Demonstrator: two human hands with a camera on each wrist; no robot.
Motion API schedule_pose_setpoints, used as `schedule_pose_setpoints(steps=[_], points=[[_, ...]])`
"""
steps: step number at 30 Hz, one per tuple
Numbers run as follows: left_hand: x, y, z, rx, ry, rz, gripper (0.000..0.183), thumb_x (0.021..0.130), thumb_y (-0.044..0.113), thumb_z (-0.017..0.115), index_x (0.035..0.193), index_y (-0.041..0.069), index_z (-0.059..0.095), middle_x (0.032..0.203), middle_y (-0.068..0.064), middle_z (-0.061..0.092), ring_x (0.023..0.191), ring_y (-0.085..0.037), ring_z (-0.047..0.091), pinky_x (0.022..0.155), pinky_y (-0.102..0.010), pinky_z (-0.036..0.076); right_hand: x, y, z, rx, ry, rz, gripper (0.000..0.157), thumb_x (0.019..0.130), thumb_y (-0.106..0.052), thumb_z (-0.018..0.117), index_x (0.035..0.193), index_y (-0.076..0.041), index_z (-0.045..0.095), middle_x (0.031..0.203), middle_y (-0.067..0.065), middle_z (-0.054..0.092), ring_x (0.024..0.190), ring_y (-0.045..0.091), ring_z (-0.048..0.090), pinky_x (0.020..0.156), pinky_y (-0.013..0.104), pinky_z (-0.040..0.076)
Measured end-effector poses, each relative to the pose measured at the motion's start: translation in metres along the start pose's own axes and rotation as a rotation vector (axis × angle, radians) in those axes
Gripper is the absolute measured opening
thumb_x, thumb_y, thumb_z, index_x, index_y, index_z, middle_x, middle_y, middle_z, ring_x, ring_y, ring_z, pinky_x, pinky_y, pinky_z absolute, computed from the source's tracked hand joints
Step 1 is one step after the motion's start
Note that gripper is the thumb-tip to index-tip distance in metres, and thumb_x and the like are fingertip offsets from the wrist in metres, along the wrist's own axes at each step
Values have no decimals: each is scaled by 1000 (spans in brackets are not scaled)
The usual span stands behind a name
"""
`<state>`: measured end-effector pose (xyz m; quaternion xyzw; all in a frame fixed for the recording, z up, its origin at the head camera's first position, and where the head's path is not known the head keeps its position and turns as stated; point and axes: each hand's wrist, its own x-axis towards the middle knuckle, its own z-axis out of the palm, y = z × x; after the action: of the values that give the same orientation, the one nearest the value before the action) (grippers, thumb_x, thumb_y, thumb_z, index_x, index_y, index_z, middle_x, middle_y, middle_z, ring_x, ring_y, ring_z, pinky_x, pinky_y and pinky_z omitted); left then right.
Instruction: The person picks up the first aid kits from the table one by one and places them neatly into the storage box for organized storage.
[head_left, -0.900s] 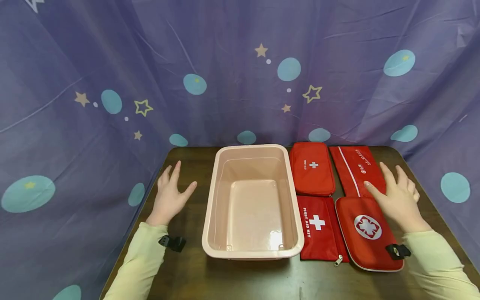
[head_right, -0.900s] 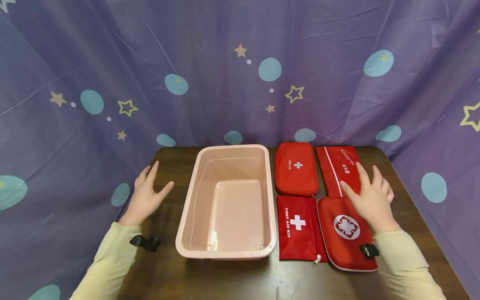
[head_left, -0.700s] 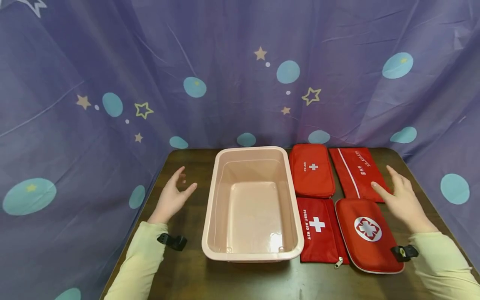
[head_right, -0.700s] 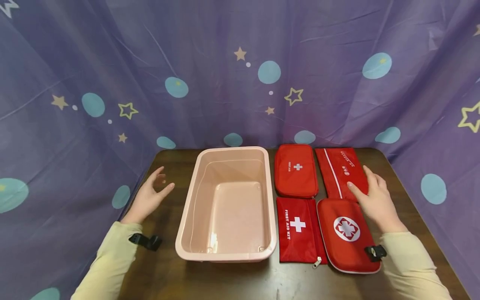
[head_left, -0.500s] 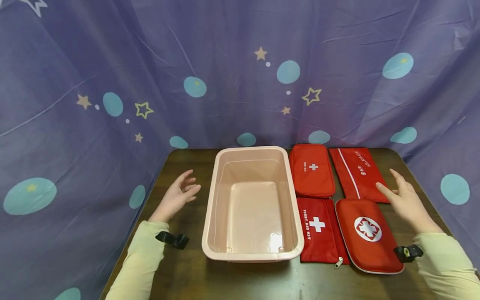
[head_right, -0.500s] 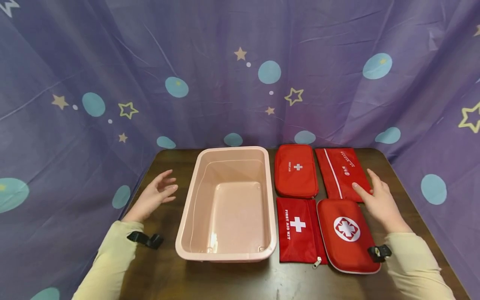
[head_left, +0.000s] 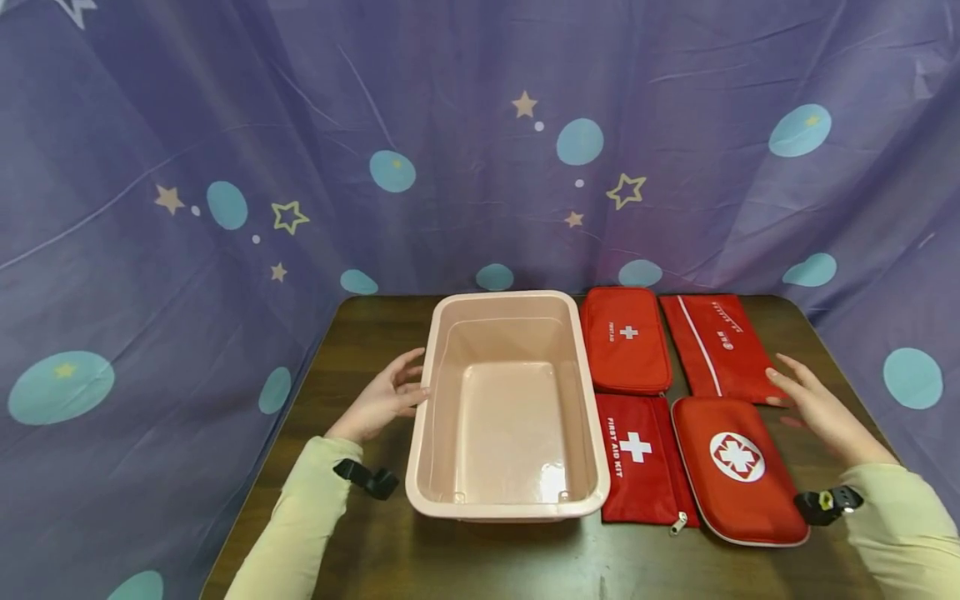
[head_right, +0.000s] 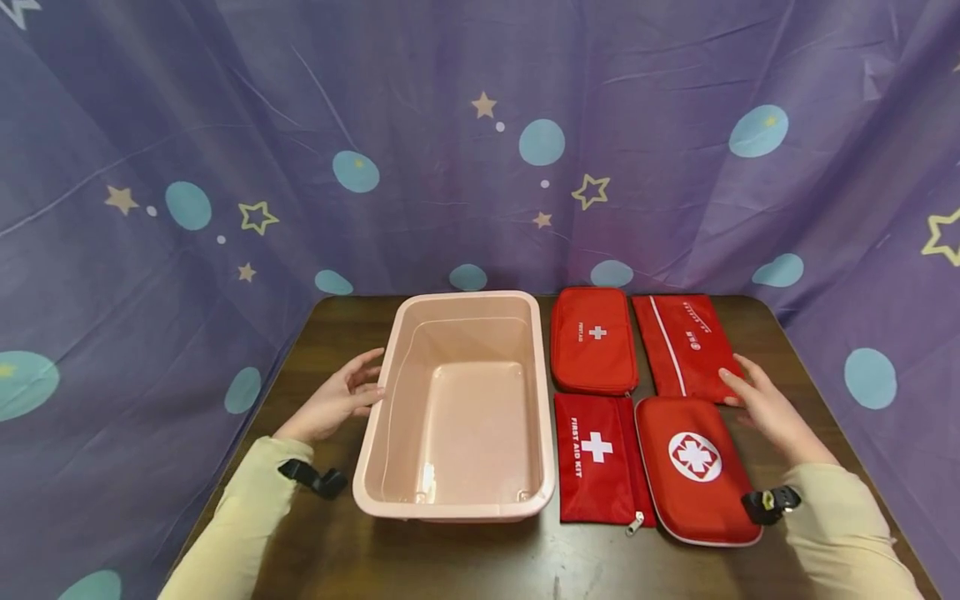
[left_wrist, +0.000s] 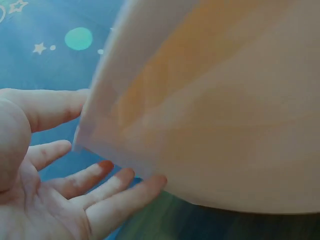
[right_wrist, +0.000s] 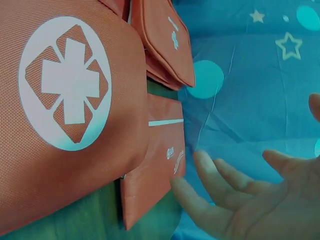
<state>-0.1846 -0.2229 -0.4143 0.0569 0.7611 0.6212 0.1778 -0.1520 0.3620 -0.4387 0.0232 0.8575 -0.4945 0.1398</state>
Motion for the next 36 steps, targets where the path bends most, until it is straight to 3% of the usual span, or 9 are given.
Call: schedule_pose_setpoints(steps=[1,4,7,11,14,17,21,24,36], points=[[1,-1,1,-14,1,1,74,91,2,58,151,9,16,144,-28,32,110,-22,55,76,-37,54,1,3,-2,49,-23,-4,74,103,-41,25,147,2,-15,143,37,14,84,-17,47,77,26,49],[3,-3,3,-69,-3,9,72,91,-1,56,151,10,17,143,-29,33,102,-16,58,72,-33,55,3,14,-8,220,-87,-40,70,104,-36,25,148,-3,-19,129,8,45,87,-14,53,72,19,49],[3,-3,4,-109,-12,16,71,92,-3,54,151,9,16,142,-30,33,97,-13,59,70,-31,56,4,25,-15,381,-170,-83,62,104,-30,23,150,-16,-16,106,-23,51,90,-6,59,73,22,51],[2,-3,5,-132,-17,15,71,92,-4,53,151,9,16,140,-30,34,97,-12,59,70,-31,56,3,38,-26,471,-298,-121,43,104,-23,19,140,-42,4,106,-26,54,95,-2,60,75,24,52],[3,-4,5,-137,-18,24,71,92,-4,53,151,10,17,139,-30,35,97,-13,60,71,-32,56,2,45,-32,394,-318,-105,42,104,-22,19,135,-48,8,109,-27,51,96,-4,59,76,26,51],[3,-4,5,-141,-21,37,71,92,-3,54,151,10,17,139,-30,35,95,-13,60,71,-32,56,1,49,-33,234,-266,-20,56,104,-28,24,146,-40,-11,133,-1,43,98,0,58,81,38,51],[4,-7,4,-146,-25,39,70,92,-2,54,151,11,18,138,-30,36,92,-13,61,69,-31,56,-1,47,-31,65,-245,122,80,103,-37,31,141,-12,-36,142,41,-8,119,45,46,85,55,47],[5,-10,4,-153,-29,34,70,92,-1,55,151,11,19,139,-30,35,91,-14,61,69,-32,56,-4,45,-30,16,-285,158,87,102,-38,34,137,-7,-39,139,46,-10,125,65,17,84,58,46],[4,-12,1,-213,-29,1,72,91,-2,55,151,13,19,140,-25,35,93,-15,61,72,-33,55,-3,56,-5,-38,-379,165,103,92,-33,56,141,-3,-29,132,48,-9,119,69,16,76,58,48]])
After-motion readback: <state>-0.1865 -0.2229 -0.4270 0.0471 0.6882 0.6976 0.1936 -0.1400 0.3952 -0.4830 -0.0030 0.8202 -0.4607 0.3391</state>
